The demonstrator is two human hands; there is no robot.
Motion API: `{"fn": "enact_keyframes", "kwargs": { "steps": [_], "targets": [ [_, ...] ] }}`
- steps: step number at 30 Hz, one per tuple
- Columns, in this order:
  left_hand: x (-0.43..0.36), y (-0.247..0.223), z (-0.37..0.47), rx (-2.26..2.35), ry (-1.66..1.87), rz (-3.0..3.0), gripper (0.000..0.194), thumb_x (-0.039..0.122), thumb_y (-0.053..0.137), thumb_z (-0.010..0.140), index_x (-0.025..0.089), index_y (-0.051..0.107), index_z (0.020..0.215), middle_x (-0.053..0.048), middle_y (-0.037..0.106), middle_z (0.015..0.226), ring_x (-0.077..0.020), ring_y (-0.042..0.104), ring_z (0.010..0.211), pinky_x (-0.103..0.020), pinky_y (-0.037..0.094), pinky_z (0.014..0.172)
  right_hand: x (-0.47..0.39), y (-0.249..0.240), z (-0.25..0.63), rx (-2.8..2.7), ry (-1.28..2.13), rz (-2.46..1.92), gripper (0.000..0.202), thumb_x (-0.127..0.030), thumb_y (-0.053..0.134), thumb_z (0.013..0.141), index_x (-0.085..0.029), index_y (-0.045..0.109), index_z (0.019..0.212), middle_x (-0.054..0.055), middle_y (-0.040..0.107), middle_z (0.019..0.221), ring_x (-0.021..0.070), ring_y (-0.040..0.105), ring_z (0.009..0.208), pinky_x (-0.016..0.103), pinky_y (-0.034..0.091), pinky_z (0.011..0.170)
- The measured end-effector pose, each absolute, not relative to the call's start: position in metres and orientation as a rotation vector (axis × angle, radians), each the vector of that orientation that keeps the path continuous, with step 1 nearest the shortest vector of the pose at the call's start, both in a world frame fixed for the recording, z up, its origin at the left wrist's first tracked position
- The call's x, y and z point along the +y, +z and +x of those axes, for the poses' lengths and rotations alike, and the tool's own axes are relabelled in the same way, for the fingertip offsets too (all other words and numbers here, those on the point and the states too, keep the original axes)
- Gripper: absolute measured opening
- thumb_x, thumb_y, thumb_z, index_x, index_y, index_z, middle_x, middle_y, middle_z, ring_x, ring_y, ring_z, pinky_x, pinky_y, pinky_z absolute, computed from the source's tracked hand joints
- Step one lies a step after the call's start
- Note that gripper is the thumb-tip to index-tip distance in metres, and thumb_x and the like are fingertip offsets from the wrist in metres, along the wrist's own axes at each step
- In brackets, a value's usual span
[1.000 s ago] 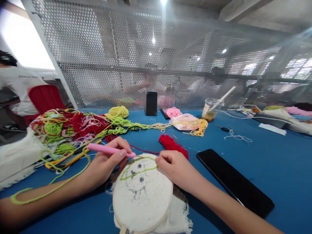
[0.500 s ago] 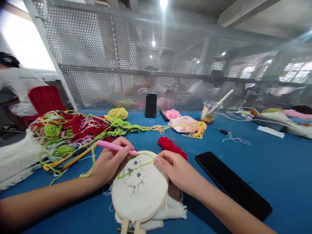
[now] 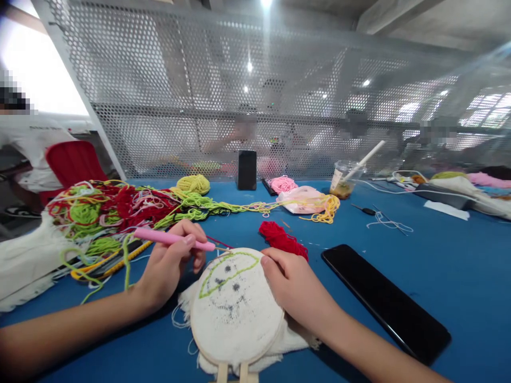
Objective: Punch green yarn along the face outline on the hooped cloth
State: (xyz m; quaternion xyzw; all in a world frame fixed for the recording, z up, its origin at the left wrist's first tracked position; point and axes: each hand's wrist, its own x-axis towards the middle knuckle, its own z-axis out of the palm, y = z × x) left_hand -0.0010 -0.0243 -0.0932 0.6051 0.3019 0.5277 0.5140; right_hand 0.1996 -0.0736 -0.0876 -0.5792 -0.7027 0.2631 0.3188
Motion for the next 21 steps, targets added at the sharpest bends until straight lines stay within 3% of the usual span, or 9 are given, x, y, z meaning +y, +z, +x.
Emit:
{"fn": "enact_keyframes", "kwargs": {
  "steps": [13, 21],
  "targets": [
    [-0.025, -0.092, 0.000, 0.759, 1.208, 1.589, 0.014, 0.025, 0.039, 0.084, 0.018, 0.043, 0.073, 0.005, 0.044, 0.058, -0.0078, 0.040, 0.044, -0.021, 0.032, 0.042, -0.074, -0.083, 0.199, -1.857, 0.723, -1.498, 0.032, -0.031, 0.033, 0.085, -0.015, 0.059, 0.076, 0.002, 0.058, 0.069, 0.0130, 0.048, 0.060, 0.023, 0.034, 0.050],
    [-0.031, -0.087, 0.005, 0.897, 0.952, 2.170, 0.016, 0.026, 0.041, 0.084, 0.017, 0.051, 0.075, 0.000, 0.051, 0.072, -0.0123, 0.048, 0.065, -0.025, 0.037, 0.060, -0.078, -0.075, 0.196, -1.927, 0.695, -1.484, 0.029, -0.032, 0.036, 0.086, -0.019, 0.058, 0.074, 0.000, 0.058, 0.066, 0.0117, 0.047, 0.059, 0.023, 0.032, 0.051]
  ]
}}
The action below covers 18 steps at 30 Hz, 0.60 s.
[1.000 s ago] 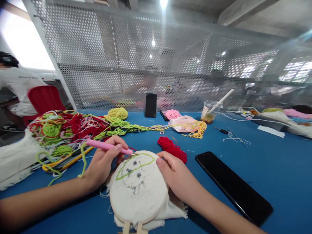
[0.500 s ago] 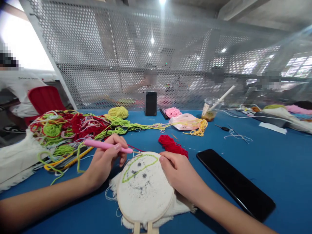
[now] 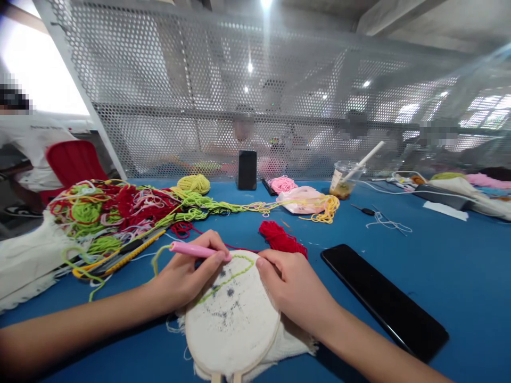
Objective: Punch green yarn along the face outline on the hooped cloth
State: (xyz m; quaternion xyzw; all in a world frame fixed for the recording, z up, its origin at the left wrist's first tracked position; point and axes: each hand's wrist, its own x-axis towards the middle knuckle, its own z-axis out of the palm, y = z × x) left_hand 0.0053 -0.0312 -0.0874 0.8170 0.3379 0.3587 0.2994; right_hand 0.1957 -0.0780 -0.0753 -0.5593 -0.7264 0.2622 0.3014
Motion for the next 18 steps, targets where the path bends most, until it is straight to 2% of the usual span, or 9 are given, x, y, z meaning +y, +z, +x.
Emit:
{"fn": "enact_keyframes", "kwargs": {
  "steps": [3, 6, 9, 18],
  "targets": [
    [-0.030, -0.087, 0.004, 0.923, 1.006, 2.057, 0.018, 0.028, 0.041, 0.085, 0.018, 0.051, 0.075, 0.000, 0.052, 0.073, -0.0118, 0.048, 0.066, -0.024, 0.037, 0.060, -0.076, -0.080, 0.198, -1.853, 0.772, -1.489, 0.022, -0.033, 0.038, 0.086, -0.021, 0.056, 0.087, -0.001, 0.056, 0.065, 0.0112, 0.046, 0.057, 0.022, 0.031, 0.049],
    [-0.027, -0.090, 0.001, 0.854, 1.122, 1.840, 0.019, 0.030, 0.039, 0.086, 0.018, 0.048, 0.075, 0.003, 0.048, 0.063, -0.0090, 0.043, 0.054, -0.022, 0.033, 0.050, -0.074, -0.089, 0.203, -1.732, 0.912, -1.496, 0.022, -0.038, 0.037, 0.086, -0.025, 0.046, 0.101, -0.005, 0.046, 0.055, 0.0097, 0.037, 0.047, 0.021, 0.025, 0.042],
    [-0.026, -0.094, -0.001, 0.787, 1.183, 1.685, 0.019, 0.032, 0.038, 0.086, 0.018, 0.046, 0.075, 0.006, 0.039, 0.051, -0.0078, 0.034, 0.043, -0.021, 0.027, 0.042, -0.072, -0.095, 0.206, -1.688, 1.001, -1.463, 0.020, -0.041, 0.036, 0.086, -0.024, 0.044, 0.093, -0.005, 0.044, 0.055, 0.0084, 0.034, 0.046, 0.021, 0.021, 0.041],
    [-0.027, -0.097, -0.003, 0.690, 1.240, 1.576, 0.017, 0.029, 0.040, 0.086, 0.017, 0.047, 0.076, 0.004, 0.042, 0.055, -0.0086, 0.038, 0.046, -0.022, 0.030, 0.042, -0.070, -0.093, 0.208, -1.636, 1.067, -1.385, 0.016, -0.036, 0.040, 0.085, -0.020, 0.043, 0.084, -0.005, 0.040, 0.054, 0.0075, 0.032, 0.048, 0.020, 0.022, 0.042]
  ]
}}
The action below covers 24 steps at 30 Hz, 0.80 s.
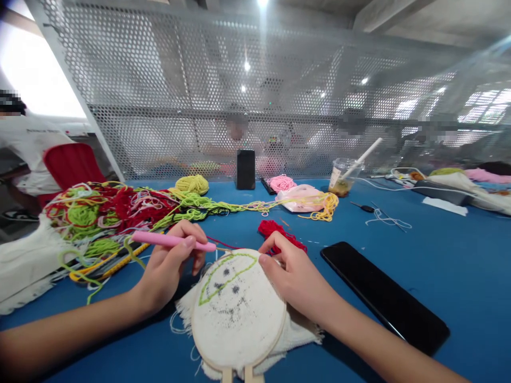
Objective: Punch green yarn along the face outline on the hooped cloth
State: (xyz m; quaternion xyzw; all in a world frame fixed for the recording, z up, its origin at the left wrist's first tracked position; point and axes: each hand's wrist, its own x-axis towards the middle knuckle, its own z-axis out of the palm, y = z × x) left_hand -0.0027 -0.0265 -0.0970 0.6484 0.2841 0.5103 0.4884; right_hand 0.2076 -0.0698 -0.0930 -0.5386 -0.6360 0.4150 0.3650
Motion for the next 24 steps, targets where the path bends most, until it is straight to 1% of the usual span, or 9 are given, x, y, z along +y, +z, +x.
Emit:
{"fn": "enact_keyframes", "kwargs": {
  "steps": [7, 10, 12, 14, 16, 17, 19, 21, 24],
  "targets": [
    [-0.028, -0.096, -0.003, 0.711, 1.192, 1.601, 0.015, 0.029, 0.041, 0.085, 0.017, 0.047, 0.077, 0.004, 0.044, 0.057, -0.0089, 0.040, 0.046, -0.022, 0.031, 0.044, -0.072, -0.085, 0.205, -1.643, 1.074, -1.408, 0.016, -0.035, 0.040, 0.085, -0.019, 0.042, 0.083, -0.005, 0.042, 0.056, 0.0076, 0.034, 0.048, 0.020, 0.023, 0.044],
    [-0.028, -0.096, -0.003, 0.737, 1.166, 1.652, 0.019, 0.030, 0.039, 0.085, 0.017, 0.048, 0.075, 0.005, 0.041, 0.052, -0.0089, 0.037, 0.044, -0.022, 0.029, 0.044, -0.074, -0.080, 0.203, -1.632, 1.086, -1.413, 0.016, -0.034, 0.041, 0.084, -0.018, 0.043, 0.082, -0.004, 0.042, 0.057, 0.0074, 0.034, 0.049, 0.020, 0.024, 0.044],
    [-0.028, -0.094, -0.002, 0.763, 1.151, 1.688, 0.019, 0.030, 0.039, 0.085, 0.018, 0.048, 0.075, 0.005, 0.041, 0.053, -0.0084, 0.036, 0.043, -0.021, 0.028, 0.043, -0.074, -0.080, 0.203, -1.616, 1.083, -1.388, 0.016, -0.034, 0.041, 0.084, -0.018, 0.043, 0.082, -0.005, 0.041, 0.056, 0.0072, 0.034, 0.049, 0.020, 0.024, 0.044],
    [-0.029, -0.091, 0.001, 0.793, 1.130, 1.778, 0.018, 0.029, 0.040, 0.085, 0.018, 0.049, 0.075, 0.003, 0.046, 0.061, -0.0092, 0.042, 0.050, -0.021, 0.032, 0.047, -0.075, -0.081, 0.203, -1.605, 1.075, -1.362, 0.017, -0.035, 0.042, 0.084, -0.019, 0.044, 0.081, -0.005, 0.041, 0.056, 0.0071, 0.033, 0.048, 0.020, 0.023, 0.043],
    [-0.029, -0.087, 0.004, 0.811, 1.077, 1.937, 0.016, 0.026, 0.042, 0.084, 0.017, 0.051, 0.074, 0.000, 0.051, 0.071, -0.0117, 0.048, 0.063, -0.023, 0.037, 0.057, -0.075, -0.082, 0.203, -1.612, 1.064, -1.344, 0.017, -0.035, 0.043, 0.084, -0.019, 0.045, 0.082, -0.005, 0.042, 0.056, 0.0074, 0.033, 0.049, 0.020, 0.023, 0.043],
    [-0.030, -0.085, 0.006, 0.821, 1.041, 2.011, 0.017, 0.025, 0.042, 0.083, 0.017, 0.053, 0.073, -0.001, 0.053, 0.074, -0.0129, 0.050, 0.068, -0.024, 0.038, 0.061, -0.075, -0.082, 0.202, -1.621, 1.067, -1.339, 0.017, -0.036, 0.043, 0.084, -0.019, 0.045, 0.082, -0.005, 0.043, 0.056, 0.0076, 0.034, 0.049, 0.020, 0.024, 0.044],
    [-0.030, -0.083, 0.010, 0.851, 0.993, 2.081, 0.018, 0.024, 0.043, 0.082, 0.016, 0.055, 0.071, -0.002, 0.054, 0.073, -0.0139, 0.051, 0.070, -0.026, 0.039, 0.064, -0.076, -0.081, 0.202, -1.632, 1.074, -1.339, 0.017, -0.036, 0.043, 0.084, -0.019, 0.046, 0.082, -0.004, 0.044, 0.057, 0.0080, 0.035, 0.050, 0.020, 0.024, 0.044],
    [-0.030, -0.084, 0.011, 0.885, 1.016, 2.044, 0.021, 0.025, 0.043, 0.082, 0.016, 0.056, 0.069, -0.002, 0.055, 0.072, -0.0137, 0.051, 0.069, -0.025, 0.039, 0.062, -0.076, -0.079, 0.201, -1.634, 1.067, -1.356, 0.017, -0.035, 0.043, 0.083, -0.019, 0.046, 0.082, -0.003, 0.045, 0.058, 0.0083, 0.037, 0.051, 0.020, 0.025, 0.045],
    [-0.029, -0.088, 0.007, 0.857, 1.098, 1.858, 0.021, 0.029, 0.043, 0.083, 0.016, 0.054, 0.071, 0.000, 0.052, 0.067, -0.0105, 0.046, 0.056, -0.022, 0.036, 0.050, -0.075, -0.080, 0.202, -1.628, 1.053, -1.373, 0.017, -0.035, 0.044, 0.083, -0.018, 0.046, 0.081, -0.004, 0.043, 0.057, 0.0082, 0.036, 0.050, 0.020, 0.025, 0.044]
  ]
}}
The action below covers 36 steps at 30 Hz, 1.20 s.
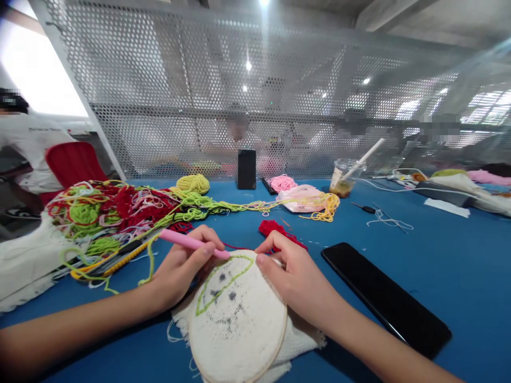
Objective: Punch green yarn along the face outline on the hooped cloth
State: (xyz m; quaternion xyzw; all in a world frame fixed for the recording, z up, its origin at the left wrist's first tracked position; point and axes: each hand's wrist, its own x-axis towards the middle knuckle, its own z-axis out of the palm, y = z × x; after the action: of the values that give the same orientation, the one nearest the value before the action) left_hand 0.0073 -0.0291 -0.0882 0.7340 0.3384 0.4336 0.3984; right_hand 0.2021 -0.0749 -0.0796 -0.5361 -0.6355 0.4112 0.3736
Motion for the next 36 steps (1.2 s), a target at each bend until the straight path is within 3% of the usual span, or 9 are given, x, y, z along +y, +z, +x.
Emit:
{"fn": "enact_keyframes", "kwargs": {
  "steps": [4, 18, 26, 29, 36],
  "targets": [
    [-0.0282, -0.0943, 0.0009, 0.751, 1.182, 1.589, 0.019, 0.033, 0.040, 0.084, 0.018, 0.048, 0.076, 0.004, 0.044, 0.057, -0.0079, 0.037, 0.044, -0.020, 0.030, 0.041, -0.0726, -0.0842, 0.2051, -1.627, 1.054, -1.365, 0.018, -0.036, 0.043, 0.083, -0.019, 0.046, 0.080, -0.005, 0.038, 0.054, 0.0074, 0.032, 0.047, 0.020, 0.021, 0.042],
    [-0.0276, -0.0952, 0.0006, 0.656, 1.179, 1.454, 0.016, 0.032, 0.042, 0.085, 0.018, 0.048, 0.079, 0.003, 0.048, 0.063, -0.0081, 0.043, 0.049, -0.019, 0.036, 0.042, -0.0709, -0.0869, 0.2076, -1.632, 1.074, -1.342, 0.016, -0.034, 0.043, 0.083, -0.018, 0.045, 0.080, -0.006, 0.038, 0.054, 0.0068, 0.030, 0.047, 0.020, 0.021, 0.043],
    [-0.0264, -0.0937, 0.0047, 0.710, 1.145, 1.537, 0.017, 0.031, 0.042, 0.084, 0.018, 0.047, 0.075, 0.003, 0.046, 0.060, -0.0072, 0.039, 0.043, -0.018, 0.031, 0.038, -0.0708, -0.0841, 0.2079, -1.621, 1.072, -1.327, 0.016, -0.034, 0.045, 0.082, -0.018, 0.046, 0.079, -0.005, 0.039, 0.055, 0.0065, 0.032, 0.046, 0.019, 0.022, 0.042],
    [-0.0274, -0.0931, 0.0058, 0.758, 1.132, 1.769, 0.018, 0.030, 0.041, 0.085, 0.018, 0.047, 0.073, 0.003, 0.046, 0.060, -0.0067, 0.037, 0.043, -0.020, 0.030, 0.042, -0.0722, -0.0827, 0.2070, -1.603, 1.088, -1.324, 0.018, -0.035, 0.044, 0.082, -0.018, 0.046, 0.079, -0.005, 0.040, 0.055, 0.0064, 0.032, 0.046, 0.019, 0.022, 0.042],
    [-0.0275, -0.0879, 0.0060, 0.819, 1.017, 2.093, 0.020, 0.027, 0.039, 0.086, 0.017, 0.053, 0.075, -0.002, 0.053, 0.074, -0.0129, 0.049, 0.066, -0.023, 0.038, 0.058, -0.0750, -0.0802, 0.2033, -1.583, 1.072, -1.324, 0.018, -0.034, 0.045, 0.082, -0.017, 0.046, 0.075, -0.004, 0.044, 0.058, 0.0070, 0.036, 0.049, 0.019, 0.025, 0.043]
  ]
}}
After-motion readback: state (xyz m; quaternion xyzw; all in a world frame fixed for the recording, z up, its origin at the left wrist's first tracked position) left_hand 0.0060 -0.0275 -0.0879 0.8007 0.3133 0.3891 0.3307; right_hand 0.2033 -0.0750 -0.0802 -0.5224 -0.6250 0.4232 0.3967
